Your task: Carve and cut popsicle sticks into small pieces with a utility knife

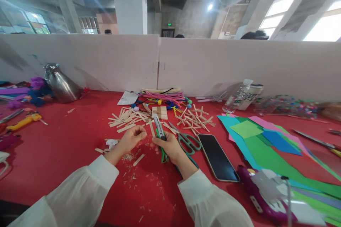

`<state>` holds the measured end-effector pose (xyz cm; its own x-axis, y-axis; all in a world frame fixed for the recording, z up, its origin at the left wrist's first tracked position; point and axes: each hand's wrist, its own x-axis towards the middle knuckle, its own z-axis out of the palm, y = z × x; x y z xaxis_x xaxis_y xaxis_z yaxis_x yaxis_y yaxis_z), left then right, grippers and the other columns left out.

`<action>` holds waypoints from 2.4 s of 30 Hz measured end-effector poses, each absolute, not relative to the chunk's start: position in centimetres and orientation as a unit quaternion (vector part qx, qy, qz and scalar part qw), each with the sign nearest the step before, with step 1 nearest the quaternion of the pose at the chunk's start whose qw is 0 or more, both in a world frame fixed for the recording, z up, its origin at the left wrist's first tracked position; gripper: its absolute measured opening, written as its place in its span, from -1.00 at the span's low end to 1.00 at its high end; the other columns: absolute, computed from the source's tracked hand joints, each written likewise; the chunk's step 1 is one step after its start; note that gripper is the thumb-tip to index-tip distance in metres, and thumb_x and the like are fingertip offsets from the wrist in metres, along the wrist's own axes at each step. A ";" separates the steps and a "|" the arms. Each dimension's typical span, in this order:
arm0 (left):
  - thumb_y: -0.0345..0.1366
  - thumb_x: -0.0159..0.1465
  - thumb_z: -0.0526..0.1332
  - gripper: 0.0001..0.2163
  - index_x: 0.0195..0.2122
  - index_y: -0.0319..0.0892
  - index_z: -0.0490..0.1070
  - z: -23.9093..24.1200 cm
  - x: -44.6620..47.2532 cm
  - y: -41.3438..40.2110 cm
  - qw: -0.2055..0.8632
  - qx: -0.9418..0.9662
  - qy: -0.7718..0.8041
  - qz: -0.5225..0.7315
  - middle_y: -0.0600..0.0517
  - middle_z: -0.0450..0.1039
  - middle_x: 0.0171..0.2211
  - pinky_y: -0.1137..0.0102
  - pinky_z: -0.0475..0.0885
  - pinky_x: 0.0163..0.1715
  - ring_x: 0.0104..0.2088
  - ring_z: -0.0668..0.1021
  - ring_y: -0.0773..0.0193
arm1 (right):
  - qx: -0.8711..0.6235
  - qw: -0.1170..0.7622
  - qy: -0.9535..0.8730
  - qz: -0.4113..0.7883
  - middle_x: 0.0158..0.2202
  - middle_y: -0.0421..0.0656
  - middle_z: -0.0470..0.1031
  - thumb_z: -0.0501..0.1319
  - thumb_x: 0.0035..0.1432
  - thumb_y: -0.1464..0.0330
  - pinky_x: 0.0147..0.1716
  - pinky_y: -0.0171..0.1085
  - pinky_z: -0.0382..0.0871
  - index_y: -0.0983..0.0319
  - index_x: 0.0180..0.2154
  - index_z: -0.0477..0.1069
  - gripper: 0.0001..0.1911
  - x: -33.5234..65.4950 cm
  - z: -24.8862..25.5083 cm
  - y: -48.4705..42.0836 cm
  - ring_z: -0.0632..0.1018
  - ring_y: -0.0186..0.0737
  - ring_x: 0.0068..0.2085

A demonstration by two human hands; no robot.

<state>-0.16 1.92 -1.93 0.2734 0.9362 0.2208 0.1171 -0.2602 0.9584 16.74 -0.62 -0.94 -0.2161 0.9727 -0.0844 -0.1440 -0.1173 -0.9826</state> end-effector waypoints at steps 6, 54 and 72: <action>-0.17 0.08 0.20 -0.79 -0.50 -0.23 0.34 -1.4 0.9 0.6 0.499 0.654 0.379 0.423 0.10 0.33 -0.55 0.46 0.28 -0.42 -0.49 0.38 0.35 | -0.432 0.451 -0.493 0.606 -0.64 -0.27 0.46 0.38 -0.27 0.20 -0.70 -0.42 0.29 0.26 -0.45 0.30 -0.62 16.0 -1.3 -1.5 0.37 -0.45 -0.70; -0.07 0.09 0.23 -0.71 -0.49 -0.24 0.37 -0.9 1.2 -0.4 0.500 0.647 0.372 0.440 0.06 0.36 -0.48 0.45 0.34 -0.41 -0.42 0.43 0.31 | -0.454 0.445 -0.513 0.577 -0.66 -0.29 0.39 0.33 -0.21 0.09 -0.74 -0.41 0.20 0.23 -0.47 0.27 -0.60 15.5 -0.9 -2.7 0.32 -0.44 -0.73; -0.24 0.15 0.10 -0.84 -0.49 -0.22 0.31 -1.0 0.4 0.5 0.488 0.600 0.438 0.458 0.06 0.40 -0.55 0.49 0.34 -0.50 -0.57 0.43 0.39 | -0.461 0.350 -0.810 0.097 0.01 -0.06 0.46 -0.03 0.19 0.38 -0.14 -0.21 0.43 0.14 0.20 0.12 -0.48 18.3 -0.3 -4.3 0.51 -0.11 -0.03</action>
<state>0.42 0.48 -1.02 0.1957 0.9730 0.1224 0.0782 -0.1399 0.9871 18.26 -4.26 -0.29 -0.3300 0.8149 0.4765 0.6794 0.5555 -0.4795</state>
